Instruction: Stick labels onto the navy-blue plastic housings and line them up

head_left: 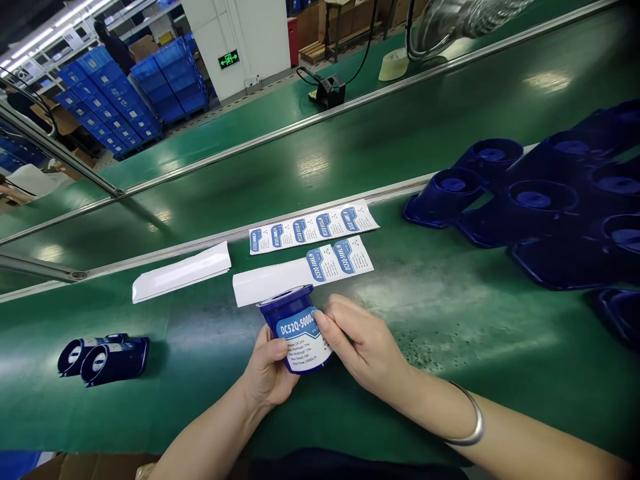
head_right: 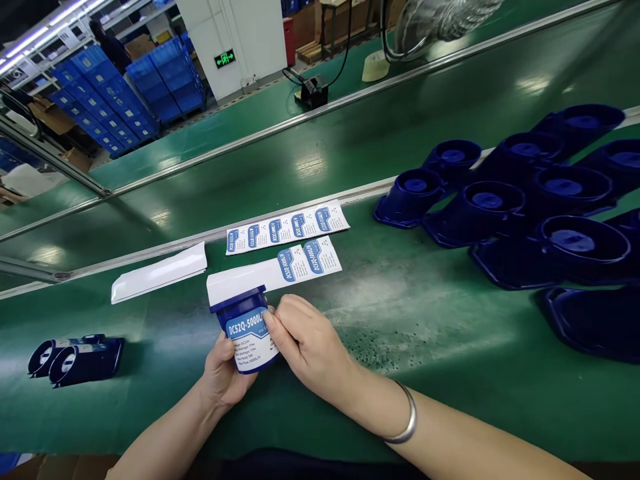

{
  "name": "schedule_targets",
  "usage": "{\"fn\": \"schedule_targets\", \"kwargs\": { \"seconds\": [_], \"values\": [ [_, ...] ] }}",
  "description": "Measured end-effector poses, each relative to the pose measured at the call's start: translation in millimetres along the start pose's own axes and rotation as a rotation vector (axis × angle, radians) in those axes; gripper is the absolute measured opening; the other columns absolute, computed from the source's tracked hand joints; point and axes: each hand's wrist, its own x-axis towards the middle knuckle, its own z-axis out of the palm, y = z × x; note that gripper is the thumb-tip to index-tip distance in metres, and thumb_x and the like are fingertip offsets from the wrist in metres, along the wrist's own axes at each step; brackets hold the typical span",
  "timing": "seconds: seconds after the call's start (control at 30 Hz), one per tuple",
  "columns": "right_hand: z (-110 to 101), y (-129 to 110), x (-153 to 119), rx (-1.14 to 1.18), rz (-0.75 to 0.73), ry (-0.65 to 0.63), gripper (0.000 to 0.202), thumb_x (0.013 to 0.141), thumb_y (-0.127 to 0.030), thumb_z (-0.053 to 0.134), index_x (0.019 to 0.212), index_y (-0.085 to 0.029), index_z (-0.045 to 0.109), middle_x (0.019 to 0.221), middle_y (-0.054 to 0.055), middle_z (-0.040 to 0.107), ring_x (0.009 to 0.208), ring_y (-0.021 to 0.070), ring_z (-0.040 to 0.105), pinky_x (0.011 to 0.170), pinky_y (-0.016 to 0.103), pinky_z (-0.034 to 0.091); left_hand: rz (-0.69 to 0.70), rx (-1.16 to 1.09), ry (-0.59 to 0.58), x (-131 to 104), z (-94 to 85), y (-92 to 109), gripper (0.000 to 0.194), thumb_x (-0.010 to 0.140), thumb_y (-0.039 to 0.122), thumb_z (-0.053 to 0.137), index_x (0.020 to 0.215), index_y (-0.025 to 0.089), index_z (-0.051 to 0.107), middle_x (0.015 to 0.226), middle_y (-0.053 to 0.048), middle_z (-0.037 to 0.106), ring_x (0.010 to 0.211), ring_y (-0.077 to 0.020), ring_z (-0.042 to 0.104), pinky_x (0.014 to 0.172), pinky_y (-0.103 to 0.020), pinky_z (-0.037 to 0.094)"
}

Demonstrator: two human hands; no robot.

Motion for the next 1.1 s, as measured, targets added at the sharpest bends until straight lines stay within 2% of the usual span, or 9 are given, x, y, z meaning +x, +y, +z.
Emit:
{"fn": "schedule_targets", "kwargs": {
  "seconds": [0.2,0.33,0.47,0.57,0.63,0.73,0.87,0.93,1.1],
  "values": [
    [9,19,-6,0.105,0.283,0.137,0.019,0.106,-0.039,0.048,0.091,-0.026,0.044,0.087,0.002,0.050,0.075,0.0191,0.052,0.068,0.037,0.045,-0.027,-0.069,-0.033,4,3.1,7,0.075,0.073,0.049,0.082,0.137,0.018,0.059,0.115,-0.012,0.074,0.115,-0.0299,0.067,0.097,-0.041,0.055],
    [4,26,-3,0.169,0.238,0.243,0.023,0.105,-0.046,0.048,0.118,-0.027,0.050,0.114,0.008,0.055,0.101,0.0231,0.057,0.092,0.043,0.048,-0.130,-0.215,-0.077,8,1.6,12,0.062,0.082,0.053,0.073,0.126,0.011,0.065,0.109,-0.012,0.071,0.097,-0.0210,0.069,0.079,-0.029,0.058],
    [-4,27,4,0.403,0.327,0.024,0.045,0.102,-0.055,0.050,0.140,-0.030,0.050,0.140,0.010,0.058,0.131,0.0274,0.053,0.111,0.048,0.042,-0.364,-0.291,-0.165,12,-0.6,6,0.066,0.085,0.063,0.064,0.113,0.004,0.068,0.095,-0.014,0.069,0.074,-0.0173,0.067,0.059,-0.024,0.054],
    [-5,29,5,0.544,0.432,-0.107,0.049,0.102,-0.061,0.046,0.139,-0.031,0.056,0.131,0.008,0.065,0.116,0.0273,0.064,0.098,0.044,0.052,-0.493,-0.347,-0.219,14,-0.7,1,0.067,0.086,0.064,0.060,0.112,0.003,0.068,0.094,-0.017,0.068,0.071,-0.0172,0.067,0.056,-0.023,0.053],
    [-4,28,4,0.556,0.508,-0.102,0.049,0.100,-0.064,0.046,0.136,-0.032,0.057,0.120,0.008,0.067,0.081,0.0211,0.068,0.066,0.035,0.057,-0.477,-0.323,-0.222,15,-0.6,-1,0.066,0.090,0.064,0.056,0.114,0.003,0.068,0.097,-0.019,0.070,0.072,-0.0180,0.068,0.060,-0.025,0.056],
    [-4,26,1,0.505,0.585,-0.059,0.049,0.099,-0.066,0.047,0.135,-0.034,0.053,0.112,0.006,0.066,0.053,0.0129,0.051,0.039,0.028,0.038,-0.396,-0.215,-0.203,17,-1.0,0,0.062,0.095,0.062,0.050,0.114,0.006,0.068,0.094,-0.019,0.074,0.072,-0.0208,0.072,0.065,-0.029,0.058],
    [-6,23,-3,0.379,0.541,-0.030,0.050,0.099,-0.064,0.049,0.138,-0.033,0.049,0.113,0.007,0.064,0.087,0.0222,0.065,0.068,0.034,0.054,-0.271,0.018,-0.155,16,-1.0,3,0.059,0.097,0.060,0.049,0.117,0.008,0.066,0.087,-0.016,0.075,0.076,-0.0256,0.074,0.068,-0.033,0.059],
    [-7,24,-4,0.329,0.508,-0.004,0.050,0.099,-0.063,0.051,0.139,-0.032,0.048,0.112,0.006,0.065,0.099,0.0247,0.065,0.085,0.039,0.052,-0.196,0.153,-0.131,15,-0.4,5,0.054,0.096,0.059,0.053,0.120,0.011,0.062,0.093,-0.014,0.074,0.079,-0.0267,0.075,0.069,-0.036,0.059],
    [-9,27,-3,0.257,0.524,0.043,0.053,0.099,-0.062,0.053,0.140,-0.030,0.046,0.107,0.005,0.065,0.092,0.0243,0.064,0.084,0.041,0.050,-0.064,0.518,-0.093,8,0.3,6,0.056,0.086,0.046,0.075,0.130,0.020,0.051,0.114,-0.013,0.068,0.092,-0.0285,0.074,0.079,-0.043,0.060]
  ]
}}
